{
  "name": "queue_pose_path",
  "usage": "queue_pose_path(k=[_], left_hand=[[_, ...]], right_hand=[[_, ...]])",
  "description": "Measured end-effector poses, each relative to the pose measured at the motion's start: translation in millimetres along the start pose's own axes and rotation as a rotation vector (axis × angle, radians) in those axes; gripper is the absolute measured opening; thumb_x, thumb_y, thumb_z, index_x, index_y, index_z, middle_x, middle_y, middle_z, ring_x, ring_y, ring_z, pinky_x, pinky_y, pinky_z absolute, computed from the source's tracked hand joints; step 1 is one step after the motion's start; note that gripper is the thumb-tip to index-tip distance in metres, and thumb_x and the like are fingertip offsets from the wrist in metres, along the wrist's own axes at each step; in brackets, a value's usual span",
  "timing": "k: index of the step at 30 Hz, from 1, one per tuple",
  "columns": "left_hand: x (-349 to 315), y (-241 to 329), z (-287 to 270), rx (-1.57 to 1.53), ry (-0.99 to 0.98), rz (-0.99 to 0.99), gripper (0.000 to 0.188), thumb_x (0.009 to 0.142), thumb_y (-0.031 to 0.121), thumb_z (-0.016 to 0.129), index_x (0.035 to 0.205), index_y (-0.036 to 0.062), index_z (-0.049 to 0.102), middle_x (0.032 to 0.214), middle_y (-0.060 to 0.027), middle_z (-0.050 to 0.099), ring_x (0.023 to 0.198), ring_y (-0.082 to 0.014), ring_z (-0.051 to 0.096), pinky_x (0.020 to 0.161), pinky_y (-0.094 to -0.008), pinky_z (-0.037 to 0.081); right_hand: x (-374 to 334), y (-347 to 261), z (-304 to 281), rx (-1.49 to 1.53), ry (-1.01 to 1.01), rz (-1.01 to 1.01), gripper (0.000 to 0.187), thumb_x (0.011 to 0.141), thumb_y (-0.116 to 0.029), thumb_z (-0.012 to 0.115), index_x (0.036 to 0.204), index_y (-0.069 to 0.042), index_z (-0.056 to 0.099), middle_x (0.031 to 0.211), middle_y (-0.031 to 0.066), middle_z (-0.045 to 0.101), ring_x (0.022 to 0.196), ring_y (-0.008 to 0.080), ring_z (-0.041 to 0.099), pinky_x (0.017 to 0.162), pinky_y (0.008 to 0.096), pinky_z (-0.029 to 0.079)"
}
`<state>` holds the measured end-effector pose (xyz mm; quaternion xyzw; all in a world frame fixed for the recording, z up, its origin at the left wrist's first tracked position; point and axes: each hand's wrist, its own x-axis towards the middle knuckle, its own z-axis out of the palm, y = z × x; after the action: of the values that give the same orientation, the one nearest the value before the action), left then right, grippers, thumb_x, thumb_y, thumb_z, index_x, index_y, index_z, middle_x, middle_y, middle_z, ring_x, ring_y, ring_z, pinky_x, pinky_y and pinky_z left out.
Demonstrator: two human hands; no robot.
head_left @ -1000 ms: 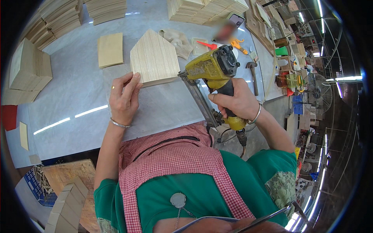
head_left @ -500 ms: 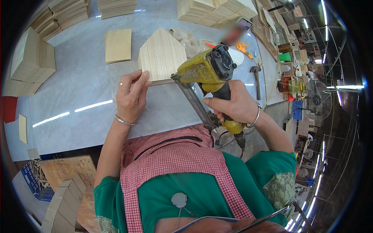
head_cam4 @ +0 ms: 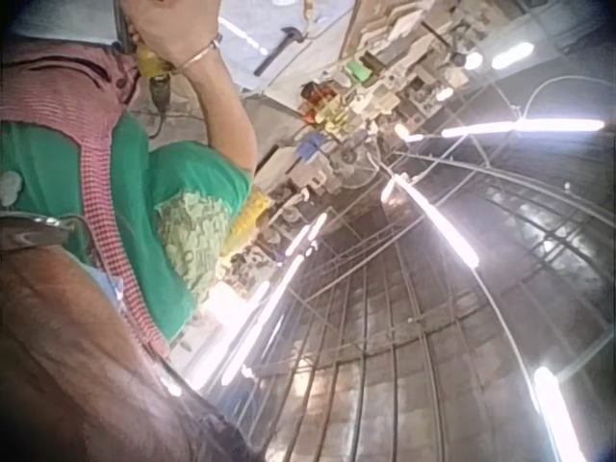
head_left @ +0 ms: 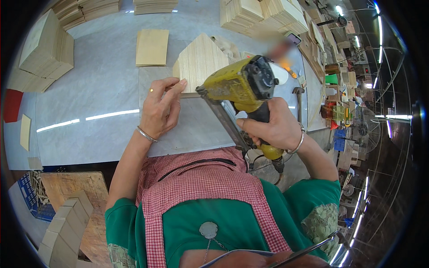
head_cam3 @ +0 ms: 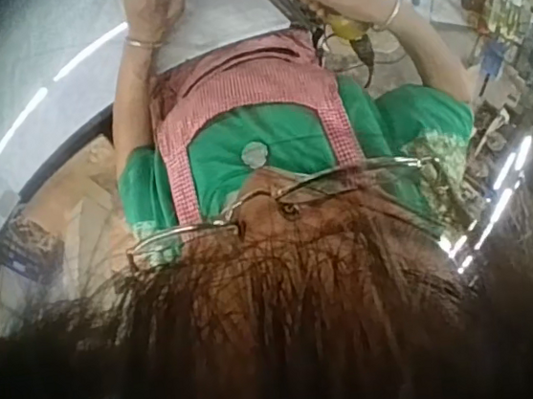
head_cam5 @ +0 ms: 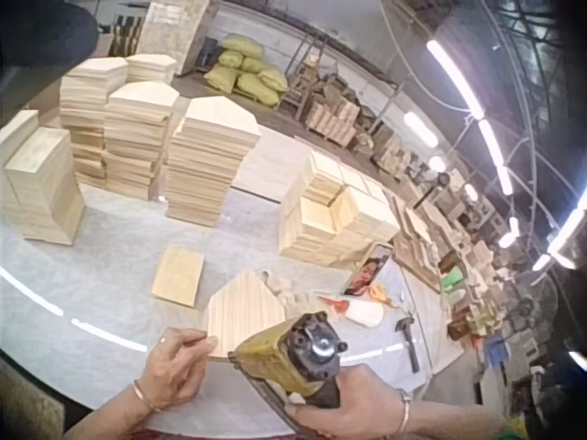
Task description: Assembling small wooden house-shaped boxes using glue and a pneumatic nail gun.
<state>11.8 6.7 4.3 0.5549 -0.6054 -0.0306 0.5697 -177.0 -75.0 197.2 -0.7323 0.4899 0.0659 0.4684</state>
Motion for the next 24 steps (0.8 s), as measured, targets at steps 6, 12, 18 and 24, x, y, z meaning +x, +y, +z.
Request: queue_pose_path(k=[6, 12, 18, 24], left_hand=[[-4, -7, -4, 0.024, -0.047, 0.003, 0.062, 0.059, -0.014, 0.051, 0.115, 0.0097, 0.061, 0.102, -0.0124, 0.057, 0.087, -0.0296, 0.054, 0.073, -0.0371, 0.048], [-5, -8, -4, 0.068, -0.067, -0.008, 0.063, 0.058, -0.013, 0.052, 0.115, 0.0103, 0.061, 0.100, -0.0109, 0.058, 0.086, -0.0291, 0.054, 0.073, -0.0373, 0.048], [-4, -10, -2, 0.076, -0.045, 0.012, 0.062, 0.058, -0.013, 0.052, 0.115, 0.0107, 0.061, 0.099, -0.0102, 0.058, 0.086, -0.0283, 0.054, 0.072, -0.0372, 0.048], [0, -11, -7, 0.092, -0.075, 0.010, 0.061, 0.061, -0.016, 0.046, 0.115, 0.0066, 0.062, 0.104, -0.0126, 0.058, 0.088, -0.0277, 0.054, 0.074, -0.0328, 0.048]], right_hand=[[12, -11, 11, -0.097, -0.076, -0.025, 0.020, 0.080, -0.013, 0.065, 0.084, 0.006, 0.059, 0.053, 0.0018, 0.055, 0.045, 0.0067, 0.051, 0.043, 0.0244, 0.040], [13, -9, 13, -0.113, -0.067, -0.072, 0.019, 0.080, -0.013, 0.064, 0.083, 0.005, 0.059, 0.053, 0.0020, 0.055, 0.045, 0.0068, 0.051, 0.043, 0.0245, 0.040], [11, -11, 16, -0.102, -0.041, -0.058, 0.019, 0.080, -0.013, 0.064, 0.083, 0.005, 0.059, 0.053, 0.0022, 0.055, 0.045, 0.0072, 0.052, 0.043, 0.0249, 0.041], [7, -10, 13, -0.131, 0.002, -0.069, 0.037, 0.073, -0.026, 0.067, 0.084, 0.009, 0.058, 0.056, 0.0159, 0.059, 0.050, 0.0228, 0.060, 0.053, 0.0338, 0.048]])
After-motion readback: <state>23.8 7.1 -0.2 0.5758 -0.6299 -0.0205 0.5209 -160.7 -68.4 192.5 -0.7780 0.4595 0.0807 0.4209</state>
